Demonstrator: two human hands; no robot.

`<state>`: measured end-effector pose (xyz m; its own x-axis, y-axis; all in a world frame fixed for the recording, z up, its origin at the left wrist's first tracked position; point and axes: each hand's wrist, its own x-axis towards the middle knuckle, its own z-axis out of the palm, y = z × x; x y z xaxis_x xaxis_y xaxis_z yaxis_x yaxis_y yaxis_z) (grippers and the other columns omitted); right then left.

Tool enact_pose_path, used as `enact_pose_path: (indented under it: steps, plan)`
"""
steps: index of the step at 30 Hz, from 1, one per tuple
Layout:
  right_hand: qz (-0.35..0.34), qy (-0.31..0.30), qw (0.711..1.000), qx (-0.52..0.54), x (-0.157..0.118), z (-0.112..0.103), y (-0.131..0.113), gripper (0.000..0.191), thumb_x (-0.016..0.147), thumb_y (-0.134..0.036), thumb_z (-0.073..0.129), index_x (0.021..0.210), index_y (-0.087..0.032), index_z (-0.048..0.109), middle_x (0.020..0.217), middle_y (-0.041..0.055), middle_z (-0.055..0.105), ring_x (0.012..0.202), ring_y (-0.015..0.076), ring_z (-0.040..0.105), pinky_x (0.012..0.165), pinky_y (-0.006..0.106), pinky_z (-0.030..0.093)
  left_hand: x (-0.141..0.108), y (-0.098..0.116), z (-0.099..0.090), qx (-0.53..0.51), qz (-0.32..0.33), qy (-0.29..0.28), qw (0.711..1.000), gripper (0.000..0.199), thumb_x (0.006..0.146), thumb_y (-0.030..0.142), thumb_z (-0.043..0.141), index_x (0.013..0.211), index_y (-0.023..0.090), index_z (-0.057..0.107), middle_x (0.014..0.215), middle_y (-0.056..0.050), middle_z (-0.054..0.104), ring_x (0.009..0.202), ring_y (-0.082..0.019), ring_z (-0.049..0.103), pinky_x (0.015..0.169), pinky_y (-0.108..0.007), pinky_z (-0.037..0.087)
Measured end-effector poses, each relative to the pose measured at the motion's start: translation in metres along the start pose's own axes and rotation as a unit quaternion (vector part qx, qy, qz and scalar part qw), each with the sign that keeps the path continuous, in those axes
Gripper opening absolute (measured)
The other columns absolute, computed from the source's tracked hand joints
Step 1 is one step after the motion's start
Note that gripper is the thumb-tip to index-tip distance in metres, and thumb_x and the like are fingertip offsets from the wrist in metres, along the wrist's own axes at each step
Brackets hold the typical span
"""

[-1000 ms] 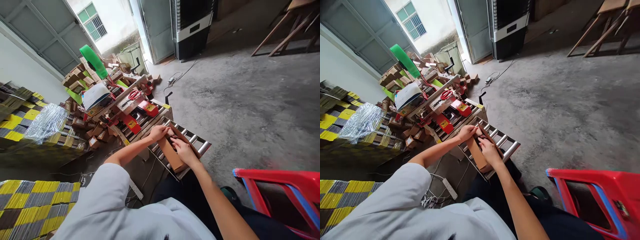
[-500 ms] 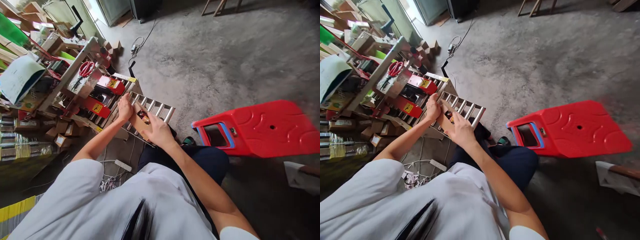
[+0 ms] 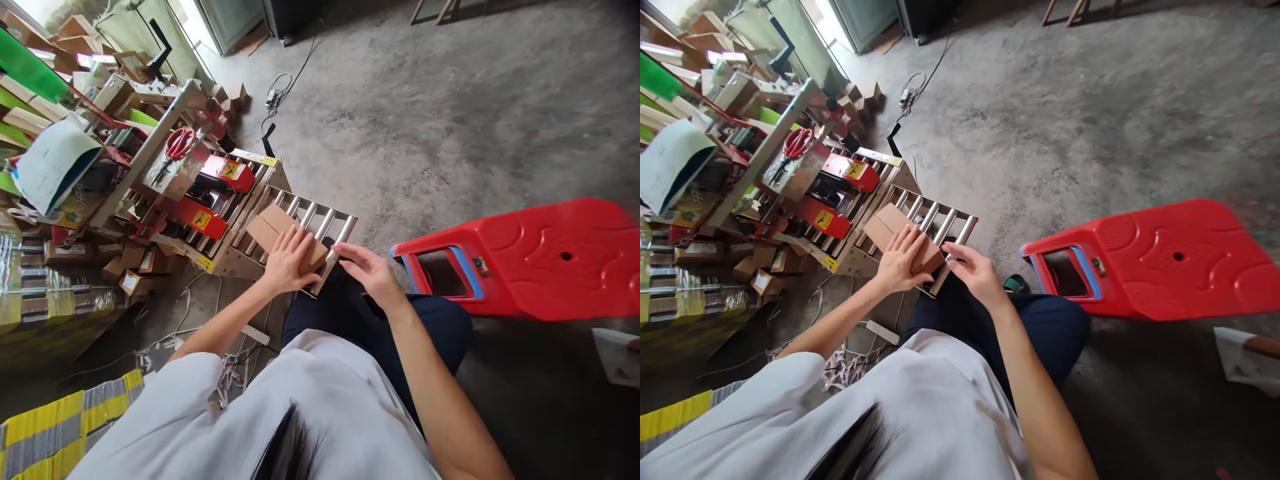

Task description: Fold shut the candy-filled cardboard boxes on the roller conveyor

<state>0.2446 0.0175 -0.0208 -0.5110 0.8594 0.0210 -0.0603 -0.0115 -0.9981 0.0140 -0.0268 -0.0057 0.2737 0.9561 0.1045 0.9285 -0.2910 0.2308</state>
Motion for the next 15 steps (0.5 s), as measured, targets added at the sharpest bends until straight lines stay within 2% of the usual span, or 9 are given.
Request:
enact_pose_path:
  steps: [2,4,8,10,11,12,13,15]
  plan:
    - [0.049,0.084,0.995,0.025,-0.020,-0.018,0.011,0.047,0.086,-0.046,0.070,0.126,-0.023,0.066,0.127,0.0106,0.069,0.120,0.0254,0.064,0.107,0.046,0.049,0.009,-0.041,-0.010,0.007,-0.033,0.009,0.999,0.088,0.084,0.065,0.058,0.152,0.013,0.037,0.161,-0.017,0.030,0.151,-0.036,0.022,0.124,-0.053,0.019]
    - [0.080,0.146,0.986,0.029,-0.045,-0.031,0.025,0.049,0.080,-0.048,0.074,0.120,-0.020,0.069,0.119,0.0119,0.072,0.114,0.0257,0.068,0.106,0.047,0.051,0.016,-0.095,-0.029,-0.007,-0.081,0.028,0.996,0.082,0.085,0.057,0.061,0.149,0.012,0.040,0.160,-0.017,0.032,0.151,-0.035,0.024,0.124,-0.053,0.021]
    - [0.137,0.251,0.958,0.028,-0.099,-0.049,0.049,0.054,0.073,-0.055,0.078,0.110,-0.017,0.071,0.107,0.0135,0.076,0.104,0.0261,0.071,0.103,0.048,0.053,0.031,-0.209,-0.071,-0.037,-0.176,0.048,0.983,0.087,0.078,0.056,0.069,0.143,0.004,0.044,0.154,-0.018,0.042,0.145,-0.035,0.033,0.122,-0.054,0.023]
    - [0.162,0.283,0.945,0.021,-0.128,-0.056,0.056,0.056,0.072,-0.058,0.077,0.108,-0.016,0.071,0.107,0.0142,0.076,0.104,0.0264,0.072,0.103,0.048,0.053,0.043,-0.247,-0.081,-0.012,-0.235,0.032,0.971,0.089,0.078,0.050,0.070,0.149,0.007,0.037,0.159,-0.015,0.034,0.150,-0.034,0.025,0.122,-0.056,0.021]
    - [0.172,0.297,0.939,0.016,-0.143,-0.059,0.058,0.056,0.072,-0.058,0.076,0.108,-0.016,0.071,0.107,0.0144,0.076,0.104,0.0264,0.072,0.103,0.048,0.053,0.048,-0.255,-0.082,0.016,-0.258,0.050,0.965,0.088,0.079,0.044,0.070,0.149,0.004,0.035,0.162,-0.017,0.028,0.151,-0.034,0.020,0.123,-0.056,0.017]
    - [0.179,0.312,0.933,0.010,-0.158,-0.062,0.059,0.055,0.073,-0.058,0.075,0.109,-0.016,0.071,0.108,0.0145,0.076,0.105,0.0265,0.072,0.102,0.048,0.053,0.052,-0.255,-0.079,0.045,-0.271,0.086,0.958,0.088,0.080,0.038,0.069,0.150,0.002,0.030,0.164,-0.019,0.021,0.153,-0.034,0.014,0.123,-0.056,0.013]
    - [0.185,0.330,0.926,0.002,-0.173,-0.064,0.060,0.054,0.075,-0.058,0.074,0.109,-0.016,0.071,0.108,0.0146,0.075,0.105,0.0264,0.072,0.102,0.047,0.053,0.054,-0.246,-0.073,0.066,-0.269,0.128,0.952,0.089,0.079,0.032,0.068,0.151,0.000,0.026,0.164,-0.021,0.015,0.153,-0.034,0.009,0.123,-0.056,0.009]
    - [0.193,0.370,0.909,-0.024,-0.202,-0.068,0.058,0.050,0.077,-0.055,0.072,0.109,-0.017,0.071,0.108,0.0142,0.076,0.104,0.0260,0.072,0.100,0.046,0.054,0.055,-0.208,-0.049,0.067,-0.221,0.187,0.955,0.095,0.077,0.027,0.067,0.153,-0.003,0.018,0.164,-0.024,0.008,0.154,-0.035,0.003,0.123,-0.057,0.006]
